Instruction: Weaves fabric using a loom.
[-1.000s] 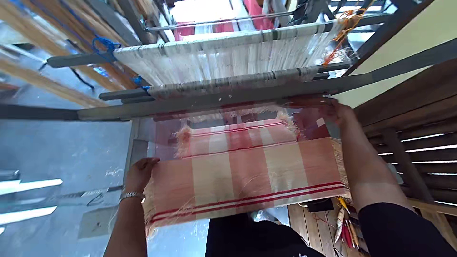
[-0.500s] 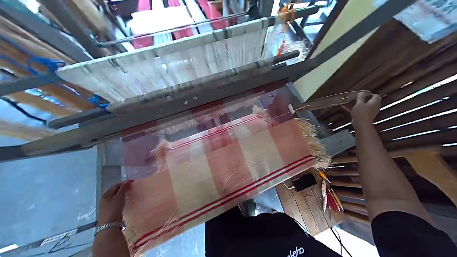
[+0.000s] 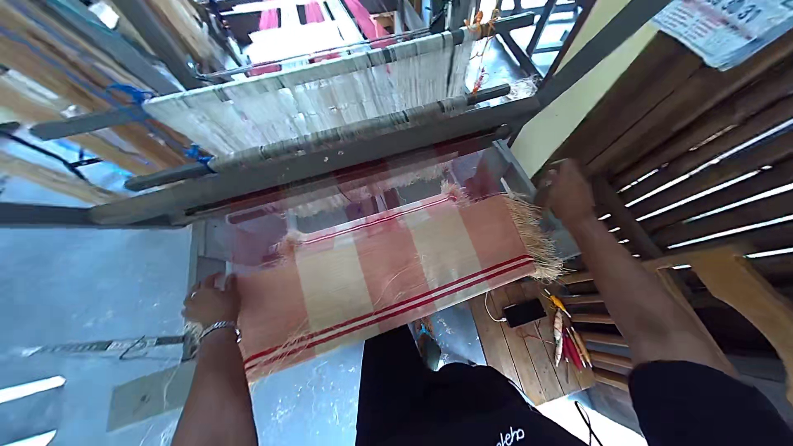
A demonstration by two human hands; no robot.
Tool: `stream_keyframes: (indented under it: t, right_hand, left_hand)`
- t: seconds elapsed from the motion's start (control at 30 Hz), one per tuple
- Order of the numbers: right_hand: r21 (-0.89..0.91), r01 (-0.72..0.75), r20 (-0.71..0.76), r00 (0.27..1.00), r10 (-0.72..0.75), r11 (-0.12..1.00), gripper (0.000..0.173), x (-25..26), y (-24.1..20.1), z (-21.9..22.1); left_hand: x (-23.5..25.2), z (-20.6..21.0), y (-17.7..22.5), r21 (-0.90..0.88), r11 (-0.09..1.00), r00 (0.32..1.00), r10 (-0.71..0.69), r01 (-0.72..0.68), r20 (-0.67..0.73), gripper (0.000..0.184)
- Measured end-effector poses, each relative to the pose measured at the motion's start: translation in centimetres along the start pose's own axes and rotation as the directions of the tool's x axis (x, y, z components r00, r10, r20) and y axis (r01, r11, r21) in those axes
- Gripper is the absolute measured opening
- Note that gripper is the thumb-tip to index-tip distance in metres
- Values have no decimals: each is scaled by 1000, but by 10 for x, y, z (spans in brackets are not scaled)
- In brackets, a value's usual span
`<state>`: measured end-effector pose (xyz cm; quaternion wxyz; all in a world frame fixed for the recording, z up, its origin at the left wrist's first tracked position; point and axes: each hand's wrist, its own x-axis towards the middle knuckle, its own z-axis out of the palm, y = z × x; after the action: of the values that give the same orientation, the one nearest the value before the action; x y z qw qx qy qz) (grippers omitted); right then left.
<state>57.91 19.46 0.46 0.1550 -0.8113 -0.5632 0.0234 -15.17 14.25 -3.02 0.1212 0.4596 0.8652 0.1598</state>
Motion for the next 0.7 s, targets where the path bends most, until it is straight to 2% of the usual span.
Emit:
stream_keyframes:
  t: [0.1,0.2,0.27,0.33,0.4,0.47,0.5,0.57,0.63,0.7]
  right_hand:
    - [71,18,-221,975,-2,997,53,-23,-13,-76]
    - [194,145,-323,943,-76,970,57,-74,-71,-140]
    - [368,346,-377,904,-202,863,52,-107,-108,-141]
    - [582,482,-346,876,-336,655,45,-136,-147,-123]
    - [767,440,-209,859,-467,467,36,-160,-190,-100]
    - [834,405,-114,791,-602,374,29,-168,-226,-74]
    - [811,439,-105,760,-641,387,30,-160,-241,-61]
    - [666,557,-116,735,-668,497,39,-129,-263,-28]
    - [473,587,-30,756,-654,657,54,-92,-274,16]
    - [330,567,39,791,-611,755,64,-80,-273,57]
  left_hand:
    - [-47,-10,18,-89,986,976,126,-144,-179,62]
    - [-119,4,54,-229,916,936,285,-330,-206,62]
    - [-170,22,85,-379,792,877,449,-479,-171,61]
    - [-217,31,114,-508,631,780,610,-586,-142,68]
    - [-250,31,132,-558,544,716,684,-627,-139,85]
    - [-263,29,129,-536,593,746,657,-601,-109,79]
    - [-263,28,121,-524,638,778,623,-564,-79,74]
    - [-257,26,94,-512,719,850,525,-470,-43,67]
    - [-255,19,62,-543,744,906,416,-390,-82,64]
    - [-255,10,33,-612,723,944,290,-322,-155,65]
